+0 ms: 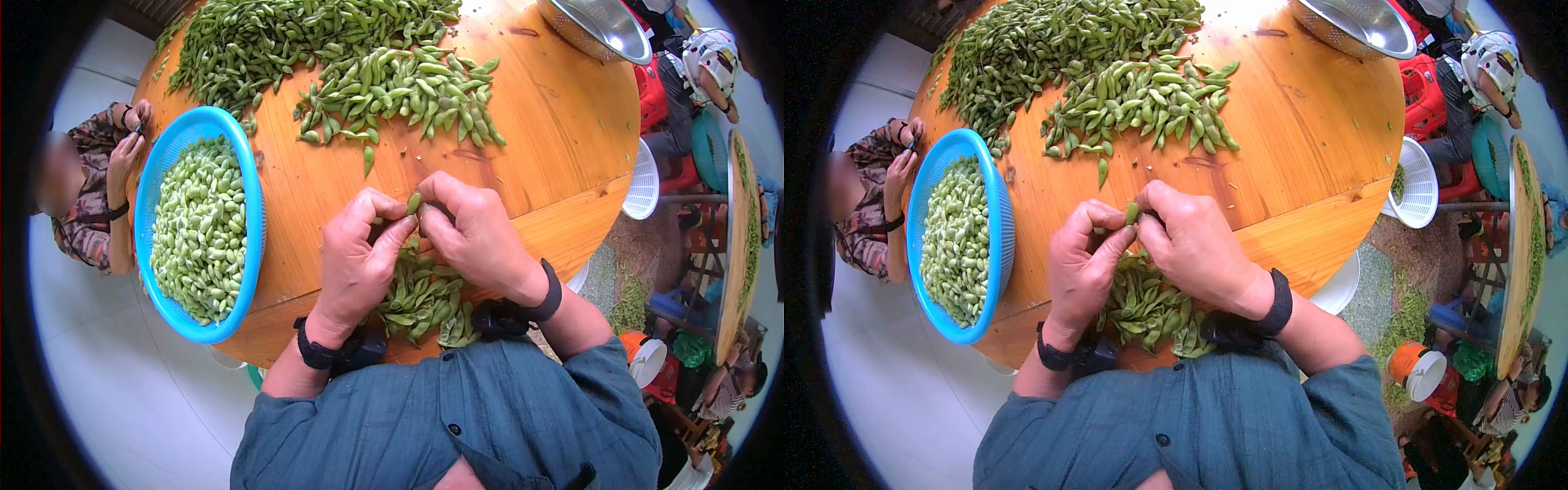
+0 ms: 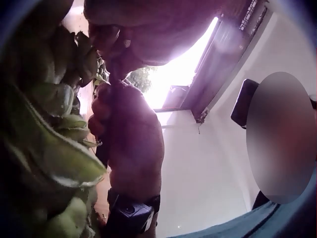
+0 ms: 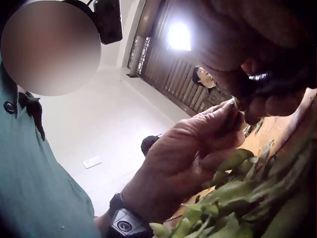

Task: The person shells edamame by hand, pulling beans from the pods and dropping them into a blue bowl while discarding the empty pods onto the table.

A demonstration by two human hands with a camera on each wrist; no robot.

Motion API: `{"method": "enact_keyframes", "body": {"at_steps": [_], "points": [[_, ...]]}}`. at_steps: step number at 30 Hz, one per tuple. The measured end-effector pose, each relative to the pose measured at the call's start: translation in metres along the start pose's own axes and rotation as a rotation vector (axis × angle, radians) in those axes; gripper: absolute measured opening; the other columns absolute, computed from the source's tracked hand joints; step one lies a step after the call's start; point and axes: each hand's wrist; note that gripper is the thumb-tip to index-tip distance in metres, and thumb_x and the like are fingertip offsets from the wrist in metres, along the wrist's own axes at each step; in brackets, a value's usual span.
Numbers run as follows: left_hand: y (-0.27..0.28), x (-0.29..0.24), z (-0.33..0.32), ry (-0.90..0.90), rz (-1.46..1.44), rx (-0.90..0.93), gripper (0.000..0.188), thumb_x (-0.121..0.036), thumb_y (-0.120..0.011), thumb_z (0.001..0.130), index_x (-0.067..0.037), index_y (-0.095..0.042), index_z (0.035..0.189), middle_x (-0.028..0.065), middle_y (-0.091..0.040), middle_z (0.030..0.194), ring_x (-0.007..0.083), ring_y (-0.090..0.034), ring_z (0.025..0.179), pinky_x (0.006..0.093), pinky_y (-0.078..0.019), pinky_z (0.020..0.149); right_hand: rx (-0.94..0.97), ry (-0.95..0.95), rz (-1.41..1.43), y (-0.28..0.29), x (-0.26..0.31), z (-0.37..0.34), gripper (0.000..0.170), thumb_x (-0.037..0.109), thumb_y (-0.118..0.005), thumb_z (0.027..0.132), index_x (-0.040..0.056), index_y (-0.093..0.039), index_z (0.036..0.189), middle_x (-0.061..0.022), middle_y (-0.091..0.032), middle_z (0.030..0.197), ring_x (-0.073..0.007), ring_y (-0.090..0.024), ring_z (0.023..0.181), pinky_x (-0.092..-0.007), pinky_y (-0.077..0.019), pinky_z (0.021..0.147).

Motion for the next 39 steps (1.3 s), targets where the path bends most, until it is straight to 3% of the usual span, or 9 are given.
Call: {"method": "enact_keyframes", "body": {"at_steps": [6,9,13,16,22,29,31,37,39], "points": [[0.001,0.001,0.002,-0.040,-0.098,-0.011,0.008,-0.001,-0.068,0.089,0.001,-0.060,0.092,0.0042,-0.065,0.082,0.0102,-0.061,0.074,0.0250,-0.0494,0.064,-0.023,0.114,0.003,-0.004,-0.008,0.002,0.010,0.001,-0.054,0.087,-0.0009,-0.060,0.095,-0.0163,-0.061,0.071,-0.0262,-0.063,0.062,-0.0365,-0.0492,0.058],[0.023,0.002,0.008,0.462,-0.615,0.205,0.008,-0.007,-0.067,0.091,-0.005,-0.062,0.097,0.0014,-0.065,0.084,0.0044,-0.055,0.070,0.0206,-0.0439,0.059,0.020,0.188,-0.044,0.000,-0.010,0.004,0.010,0.000,-0.054,0.087,-0.0011,-0.060,0.094,-0.0156,-0.061,0.071,-0.0250,-0.063,0.062,-0.0359,-0.0491,0.058],[0.023,0.006,0.012,0.529,-0.874,0.340,0.011,-0.009,-0.069,0.091,-0.004,-0.060,0.095,0.0018,-0.065,0.085,0.0058,-0.054,0.067,0.0216,-0.0446,0.059,0.079,0.100,0.043,0.002,-0.012,0.004,0.009,0.001,-0.054,0.087,-0.0018,-0.060,0.093,-0.0122,-0.061,0.072,-0.0194,-0.061,0.060,-0.0337,-0.0485,0.058],[0.009,-0.006,0.007,0.325,-0.241,0.049,0.015,-0.007,-0.072,0.087,-0.002,-0.058,0.091,0.0027,-0.062,0.082,0.0099,-0.054,0.065,0.0246,-0.0446,0.057,0.121,-0.010,0.099,0.003,-0.010,0.004,0.010,0.006,-0.054,0.086,-0.0021,-0.059,0.089,-0.0234,-0.062,0.077,-0.0408,-0.063,0.071,-0.0448,-0.0499,0.063],[0.010,-0.010,0.010,-0.324,0.406,0.072,0.016,-0.002,-0.072,0.083,0.000,-0.057,0.090,0.0137,-0.055,0.079,0.0296,-0.060,0.070,0.0366,-0.0484,0.063,0.156,-0.112,0.140,0.006,-0.004,0.004,0.012,0.008,-0.053,0.085,-0.0020,-0.060,0.089,-0.0222,-0.062,0.077,-0.0384,-0.063,0.071,-0.0437,-0.0494,0.063],[0.007,0.003,0.010,-0.442,0.513,0.022,0.013,-0.004,-0.064,0.091,0.002,-0.054,0.098,0.0107,-0.058,0.079,0.0275,-0.060,0.067,0.0353,-0.0477,0.061,0.137,-0.095,0.134,0.004,-0.006,0.003,0.012,0.008,-0.054,0.085,-0.0022,-0.060,0.088,-0.0211,-0.062,0.076,-0.0360,-0.063,0.069,-0.0425,-0.0488,0.062],[0.007,-0.002,0.005,0.266,-0.137,0.070,0.012,-0.013,-0.056,0.100,-0.002,-0.056,0.098,0.0013,-0.058,0.078,0.0126,-0.055,0.063,0.0262,-0.0414,0.053,0.195,-0.157,0.188,0.007,0.000,0.004,0.012,0.008,-0.054,0.085,-0.0022,-0.059,0.088,-0.0206,-0.062,0.075,-0.0344,-0.064,0.069,-0.0420,-0.0491,0.063],[0.021,0.002,0.011,0.529,-0.670,0.126,0.018,-0.022,-0.050,0.104,-0.007,-0.059,0.098,-0.0036,-0.057,0.080,0.0007,-0.043,0.058,0.0156,-0.0297,0.046,0.252,0.156,0.193,0.007,-0.007,0.004,0.010,0.004,-0.056,0.085,-0.0004,-0.061,0.092,-0.0101,-0.058,0.065,-0.0192,-0.061,0.059,-0.0339,-0.0481,0.057],[0.022,0.005,0.012,0.508,-0.679,0.097,0.019,-0.022,-0.050,0.104,-0.006,-0.059,0.098,-0.0036,-0.057,0.080,0.0008,-0.043,0.057,0.0156,-0.0301,0.046,0.322,0.196,0.099,0.008,-0.007,0.000,0.010,0.005,-0.057,0.085,-0.0003,-0.062,0.092,-0.0129,-0.059,0.067,-0.0251,-0.062,0.061,-0.0359,-0.0488,0.059]]}}
Point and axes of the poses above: each hand's wrist, its own z-axis towards the middle knuckle, its own y-axis out of the back of the hand, x = y × z
